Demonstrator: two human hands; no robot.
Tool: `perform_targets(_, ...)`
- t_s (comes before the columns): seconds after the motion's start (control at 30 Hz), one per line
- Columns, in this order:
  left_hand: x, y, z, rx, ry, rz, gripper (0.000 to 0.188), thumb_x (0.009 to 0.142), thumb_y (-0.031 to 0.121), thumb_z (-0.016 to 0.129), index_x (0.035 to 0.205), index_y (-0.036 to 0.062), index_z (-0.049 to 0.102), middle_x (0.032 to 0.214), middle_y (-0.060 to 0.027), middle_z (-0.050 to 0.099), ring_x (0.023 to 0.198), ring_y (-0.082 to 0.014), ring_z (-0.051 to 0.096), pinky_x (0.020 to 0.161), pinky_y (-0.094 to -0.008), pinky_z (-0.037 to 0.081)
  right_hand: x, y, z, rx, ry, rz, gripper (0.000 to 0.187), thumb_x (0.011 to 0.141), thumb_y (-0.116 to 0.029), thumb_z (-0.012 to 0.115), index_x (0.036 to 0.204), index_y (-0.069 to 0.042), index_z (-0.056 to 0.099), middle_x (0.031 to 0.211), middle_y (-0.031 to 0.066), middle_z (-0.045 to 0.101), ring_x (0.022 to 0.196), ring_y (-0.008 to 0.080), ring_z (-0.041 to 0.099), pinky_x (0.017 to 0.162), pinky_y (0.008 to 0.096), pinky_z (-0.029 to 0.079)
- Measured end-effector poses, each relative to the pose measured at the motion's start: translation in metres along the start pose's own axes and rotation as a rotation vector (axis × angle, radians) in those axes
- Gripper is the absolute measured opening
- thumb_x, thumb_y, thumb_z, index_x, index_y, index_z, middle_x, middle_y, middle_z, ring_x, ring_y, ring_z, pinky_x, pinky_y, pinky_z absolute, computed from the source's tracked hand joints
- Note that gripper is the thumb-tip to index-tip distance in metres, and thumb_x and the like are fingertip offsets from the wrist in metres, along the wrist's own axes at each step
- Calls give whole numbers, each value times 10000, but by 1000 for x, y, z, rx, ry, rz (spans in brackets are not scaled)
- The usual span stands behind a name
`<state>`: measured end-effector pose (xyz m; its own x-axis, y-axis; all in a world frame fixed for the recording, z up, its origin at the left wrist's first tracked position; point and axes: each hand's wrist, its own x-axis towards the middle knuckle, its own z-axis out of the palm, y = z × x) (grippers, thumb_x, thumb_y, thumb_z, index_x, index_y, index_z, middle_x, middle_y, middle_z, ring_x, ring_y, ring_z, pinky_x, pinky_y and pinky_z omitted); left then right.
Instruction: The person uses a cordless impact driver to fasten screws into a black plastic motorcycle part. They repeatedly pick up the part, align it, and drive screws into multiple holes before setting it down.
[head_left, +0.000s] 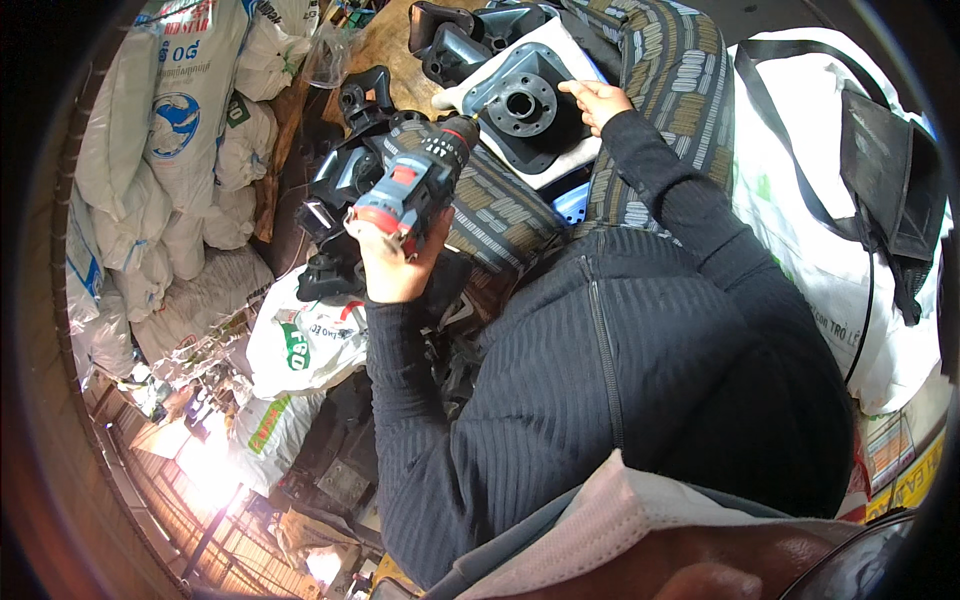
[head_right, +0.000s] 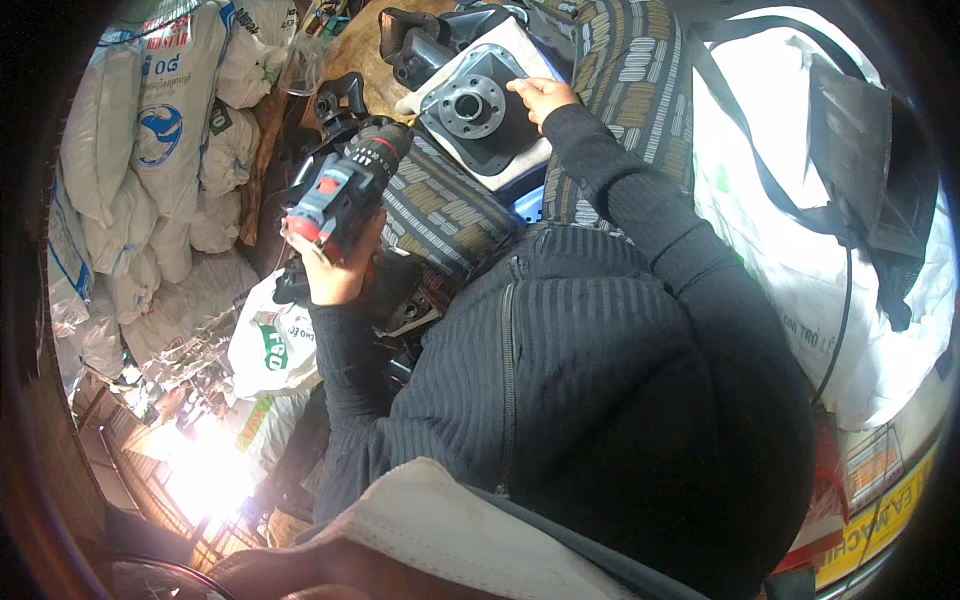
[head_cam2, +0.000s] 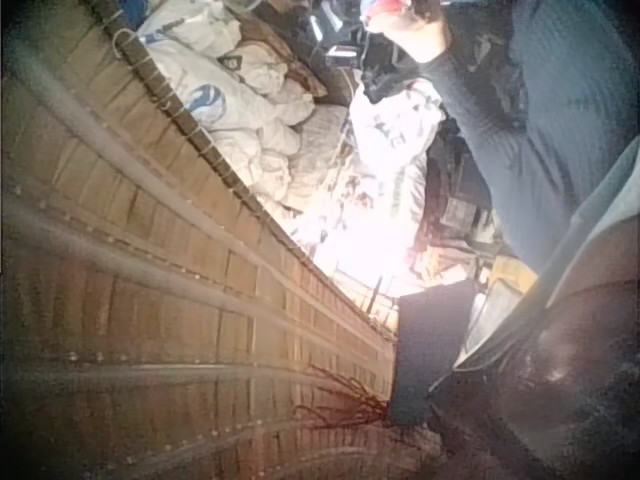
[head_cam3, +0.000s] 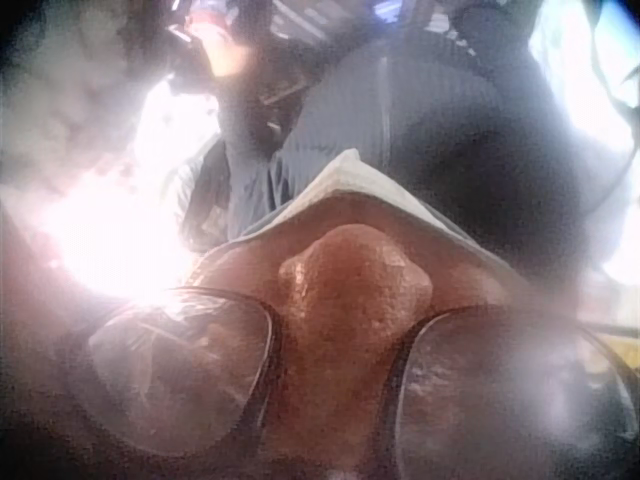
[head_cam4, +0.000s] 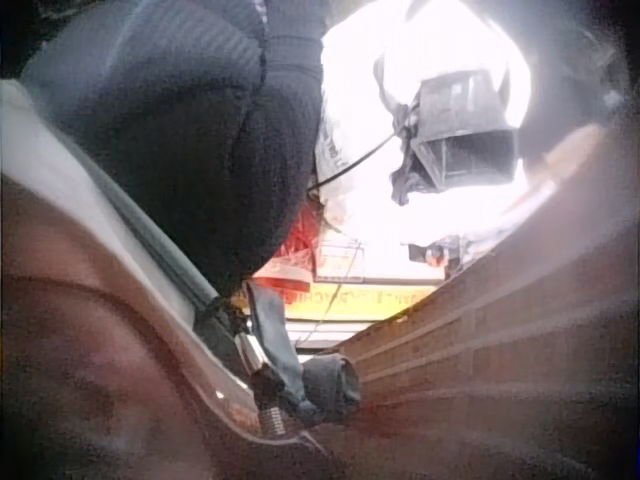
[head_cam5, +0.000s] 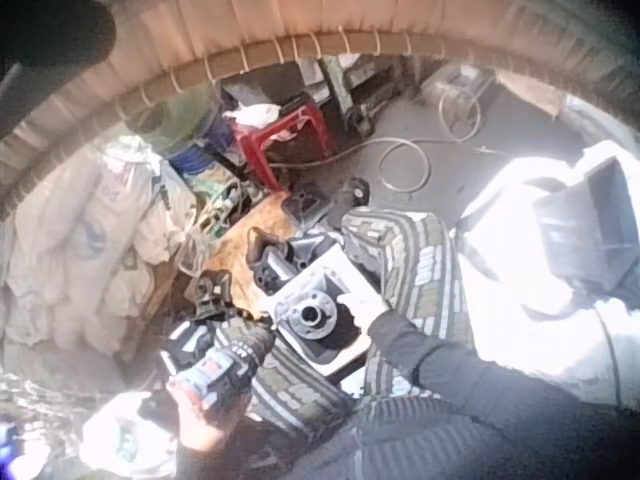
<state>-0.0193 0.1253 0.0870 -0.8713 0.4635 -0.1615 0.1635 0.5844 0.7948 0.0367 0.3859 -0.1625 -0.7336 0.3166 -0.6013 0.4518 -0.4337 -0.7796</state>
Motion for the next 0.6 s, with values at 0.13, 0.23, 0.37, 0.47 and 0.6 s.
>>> perform_targets(0.13, 18, -4, -7, 87, -145, -65, 383, 721, 87, 770, 1051, -13, 602, 990, -99, 658, 908, -186, 634, 824, -308, 482, -7, -25, 23, -478, 110, -109, 560, 754, -537, 680, 1014, -41, 690, 990, 148, 680, 923, 240, 641, 865, 322, 465)
perform_targets(0.23, 31, -21, -8, 196, -192, -27, 367, 723, 115, 770, 1044, 10, 626, 993, -97, 664, 934, -206, 630, 862, -315, 465, 13, -25, 24, -592, 11, -83, 539, 691, -553, 728, 929, -69, 709, 931, 116, 689, 879, 229, 646, 827, 328, 479)
perform_targets(0.37, 41, -23, -4, 281, -184, 72, 384, 727, 152, 767, 1068, 35, 632, 1026, -105, 666, 970, -233, 623, 907, -327, 443, 31, -18, 18, -489, -84, -50, 474, 684, -519, 756, 861, -82, 709, 864, 77, 688, 805, 183, 626, 780, 310, 472)
perform_targets(0.47, 45, -27, -7, 311, -198, 93, 384, 732, 151, 763, 1075, 38, 633, 1039, -104, 665, 974, -234, 621, 914, -328, 438, 24, -27, 21, -429, -122, -42, 450, 692, -506, 760, 824, -80, 705, 813, 67, 675, 767, 165, 603, 757, 304, 465)
perform_targets(0.6, 47, -20, -7, 248, -220, -35, 380, 731, 169, 760, 1070, 46, 639, 1035, -105, 666, 985, -246, 618, 928, -335, 431, 20, -29, 25, -395, -156, -90, 438, 706, -500, 752, 789, -74, 694, 795, 67, 668, 758, 161, 596, 754, 305, 464)
